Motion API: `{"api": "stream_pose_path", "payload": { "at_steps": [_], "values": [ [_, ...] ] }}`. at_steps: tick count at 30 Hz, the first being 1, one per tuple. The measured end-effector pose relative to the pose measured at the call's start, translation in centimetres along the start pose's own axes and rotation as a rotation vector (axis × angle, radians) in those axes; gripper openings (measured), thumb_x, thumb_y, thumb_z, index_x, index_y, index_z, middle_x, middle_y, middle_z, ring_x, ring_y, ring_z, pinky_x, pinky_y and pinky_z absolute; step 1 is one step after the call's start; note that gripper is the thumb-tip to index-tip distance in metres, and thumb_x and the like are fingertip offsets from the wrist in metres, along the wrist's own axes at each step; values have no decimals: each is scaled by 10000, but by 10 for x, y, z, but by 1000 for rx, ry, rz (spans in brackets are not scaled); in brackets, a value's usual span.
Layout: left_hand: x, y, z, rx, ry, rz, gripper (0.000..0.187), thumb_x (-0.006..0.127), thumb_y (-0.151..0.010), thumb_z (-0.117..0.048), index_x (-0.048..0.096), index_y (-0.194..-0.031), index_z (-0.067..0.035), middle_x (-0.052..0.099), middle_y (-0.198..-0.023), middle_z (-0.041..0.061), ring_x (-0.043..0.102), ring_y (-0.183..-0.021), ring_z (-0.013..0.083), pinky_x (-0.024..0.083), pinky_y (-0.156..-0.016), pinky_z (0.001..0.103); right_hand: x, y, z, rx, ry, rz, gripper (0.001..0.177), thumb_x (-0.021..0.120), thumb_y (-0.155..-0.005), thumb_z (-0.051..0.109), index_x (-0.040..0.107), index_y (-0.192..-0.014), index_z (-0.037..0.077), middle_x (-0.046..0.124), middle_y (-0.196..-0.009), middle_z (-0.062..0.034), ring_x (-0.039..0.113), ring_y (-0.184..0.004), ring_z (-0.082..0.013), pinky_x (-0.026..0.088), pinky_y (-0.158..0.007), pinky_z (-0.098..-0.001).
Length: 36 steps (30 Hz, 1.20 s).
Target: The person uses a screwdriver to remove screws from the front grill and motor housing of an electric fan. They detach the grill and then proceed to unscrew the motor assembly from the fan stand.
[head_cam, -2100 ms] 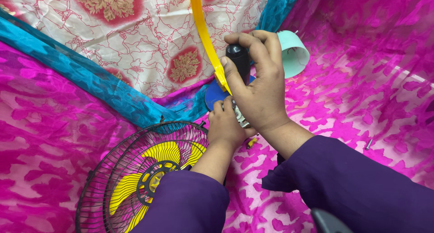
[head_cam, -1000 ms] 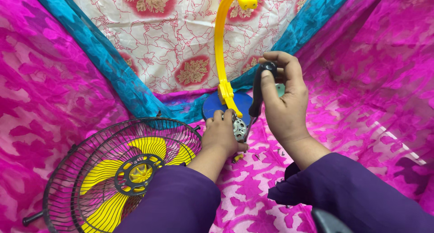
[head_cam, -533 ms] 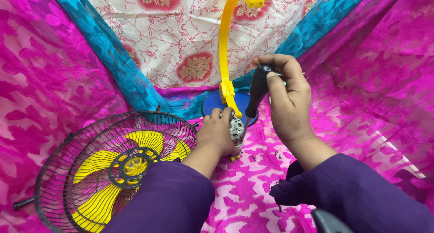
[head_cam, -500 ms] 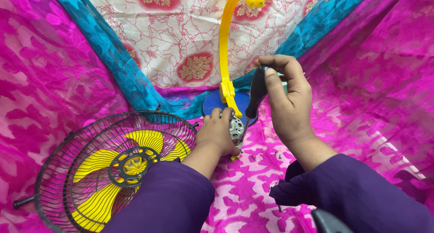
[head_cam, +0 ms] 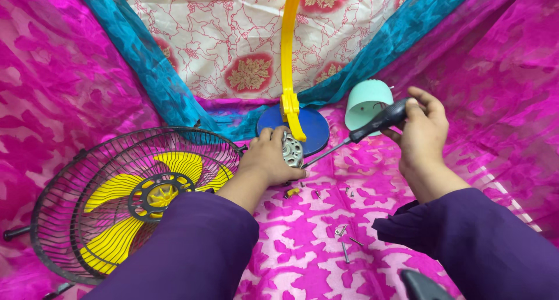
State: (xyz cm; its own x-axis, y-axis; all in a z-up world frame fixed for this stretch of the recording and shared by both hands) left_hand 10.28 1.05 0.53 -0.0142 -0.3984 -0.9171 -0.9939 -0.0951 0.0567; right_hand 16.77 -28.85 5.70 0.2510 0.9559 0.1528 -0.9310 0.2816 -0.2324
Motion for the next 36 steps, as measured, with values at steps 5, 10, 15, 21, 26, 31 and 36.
{"api": "stream_pose_path", "payload": {
  "at_steps": [5,10,15,21,26,31,36],
  "values": [
    [1,-1,0,6,-5,-10,1221,904,-575,-587,299,-1553,-175,403,-1507,113,460,-1373,345,444,-1115,450,-69,-12,-86,310,22,-207,278,443,-1063,173,581,-1301,136,598,-1097,-61,692,-858,-194,627,-694,-432],
    [-2,2,-2,12,-11,1,1295,953,-514,-555,277,-1550,-171,402,-1502,113,454,-1374,344,437,-1118,444,-71,-17,-135,358,132,-55,280,451,-1074,177,593,-1308,119,627,-987,-89,643,-765,-234,546,-582,-389],
    [-3,7,-5,19,-45,24,1315,1015,-443,-447,302,-1521,-208,431,-1451,113,472,-1351,346,439,-1120,438,-51,-10,-161,436,265,75,326,549,-1020,155,605,-1333,84,652,-1011,-52,665,-813,-181,587,-606,-345],
    [-6,8,-7,26,-20,-24,1264,1006,-460,-405,319,-1507,-226,449,-1418,111,497,-1316,351,450,-1103,440,-25,15,-147,444,506,125,476,616,-947,101,550,-1418,70,662,-1073,-64,658,-881,-177,544,-710,-330],
    [-4,7,-4,14,-8,-21,1258,1005,-462,-406,326,-1506,-233,453,-1420,102,493,-1326,345,457,-1099,441,48,55,-133,389,75,395,428,605,-908,62,597,-1334,20,627,-1028,-42,597,-870,-155,494,-761,-313],
    [-4,6,-3,0,-10,-29,1236,997,-481,-374,322,-1507,-239,440,-1433,95,484,-1334,338,463,-1093,441,94,138,-172,1123,-213,415,162,568,-925,168,603,-1045,63,620,-947,-79,629,-886,-242,520,-924,-417],
    [-3,7,-3,-5,-4,-32,1230,998,-477,-370,328,-1501,-251,449,-1423,78,486,-1335,329,467,-1089,438,102,159,-163,1323,-278,352,179,564,-935,183,590,-1077,77,628,-1005,-57,614,-1011,-260,494,-1023,-472]
  ]
}}
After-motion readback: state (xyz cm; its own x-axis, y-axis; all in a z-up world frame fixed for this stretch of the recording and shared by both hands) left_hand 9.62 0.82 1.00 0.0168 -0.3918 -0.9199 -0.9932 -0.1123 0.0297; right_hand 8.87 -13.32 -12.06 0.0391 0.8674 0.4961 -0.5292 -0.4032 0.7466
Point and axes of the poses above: each hand's wrist, its own y-axis away from the middle knuckle, its own x-axis out of the palm, z = x × y, the point moved 10 cm from there along -y, towards the middle knuckle
